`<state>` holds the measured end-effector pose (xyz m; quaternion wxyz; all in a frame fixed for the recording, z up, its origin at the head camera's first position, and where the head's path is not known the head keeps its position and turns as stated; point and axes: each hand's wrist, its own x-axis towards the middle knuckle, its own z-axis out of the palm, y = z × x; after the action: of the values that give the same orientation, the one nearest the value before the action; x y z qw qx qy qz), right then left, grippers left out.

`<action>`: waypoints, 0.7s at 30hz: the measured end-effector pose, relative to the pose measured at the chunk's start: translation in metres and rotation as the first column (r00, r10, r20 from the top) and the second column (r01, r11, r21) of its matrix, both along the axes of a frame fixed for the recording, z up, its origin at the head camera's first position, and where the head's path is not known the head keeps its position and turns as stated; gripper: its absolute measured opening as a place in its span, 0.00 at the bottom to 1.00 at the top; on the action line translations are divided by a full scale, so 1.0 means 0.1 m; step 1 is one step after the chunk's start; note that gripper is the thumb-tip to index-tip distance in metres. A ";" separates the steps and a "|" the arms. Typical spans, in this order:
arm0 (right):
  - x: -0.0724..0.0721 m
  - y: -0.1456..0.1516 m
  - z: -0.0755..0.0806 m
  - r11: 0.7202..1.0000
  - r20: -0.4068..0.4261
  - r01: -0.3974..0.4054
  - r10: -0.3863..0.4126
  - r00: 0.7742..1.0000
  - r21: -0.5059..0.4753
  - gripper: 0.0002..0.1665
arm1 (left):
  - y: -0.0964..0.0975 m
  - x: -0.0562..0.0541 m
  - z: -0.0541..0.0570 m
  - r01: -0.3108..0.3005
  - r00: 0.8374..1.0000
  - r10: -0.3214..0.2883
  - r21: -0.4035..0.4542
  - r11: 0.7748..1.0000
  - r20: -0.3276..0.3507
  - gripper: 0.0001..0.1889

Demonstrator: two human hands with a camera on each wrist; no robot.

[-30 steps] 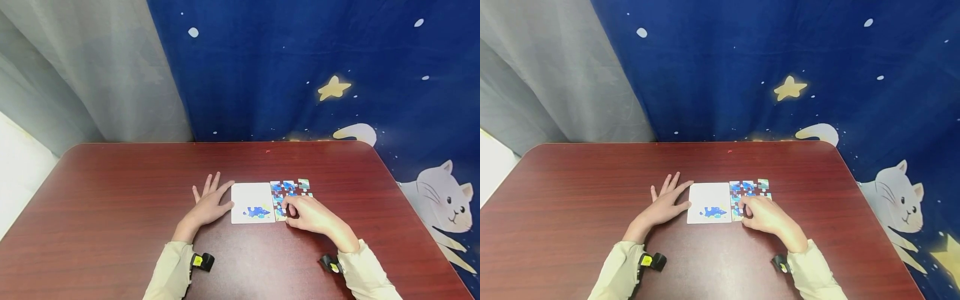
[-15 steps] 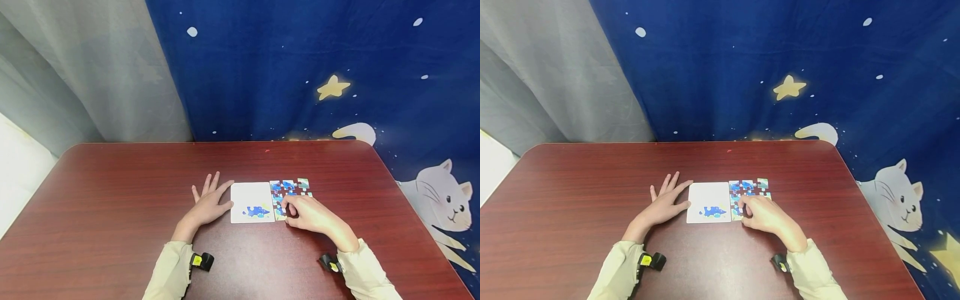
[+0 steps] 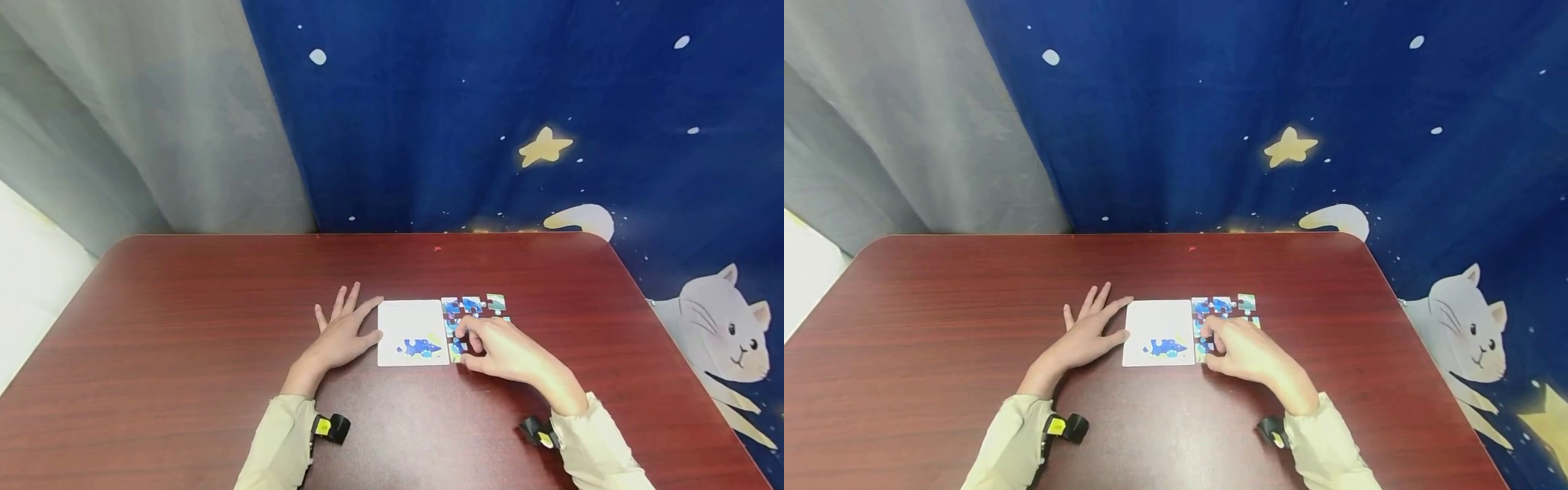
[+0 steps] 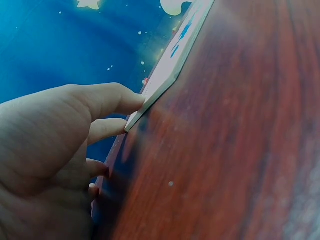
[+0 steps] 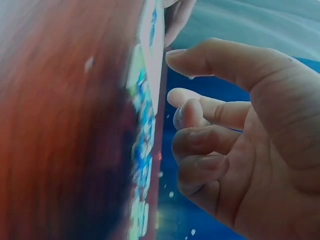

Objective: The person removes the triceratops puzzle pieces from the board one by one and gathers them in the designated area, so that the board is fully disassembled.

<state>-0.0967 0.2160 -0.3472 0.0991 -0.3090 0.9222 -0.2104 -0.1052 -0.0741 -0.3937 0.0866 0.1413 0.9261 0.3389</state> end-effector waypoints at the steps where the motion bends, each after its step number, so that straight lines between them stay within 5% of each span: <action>1: 0.00 -0.03 0.01 1.000 -0.002 -0.009 0.009 1.000 -0.011 0.16 | 0.00 0.00 0.00 0.001 1.000 0.000 0.002 1.000 -0.001 0.31; 21: -0.09 -0.51 -0.10 0.993 0.022 -0.114 0.114 0.993 -0.003 0.11 | 0.01 0.01 -0.02 -0.028 0.999 0.028 0.011 1.000 -0.023 0.30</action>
<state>-0.1055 0.1651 -0.3575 0.1210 -0.3591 0.9016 -0.2087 -0.1044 -0.0730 -0.3957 0.0704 0.1325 0.9271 0.3434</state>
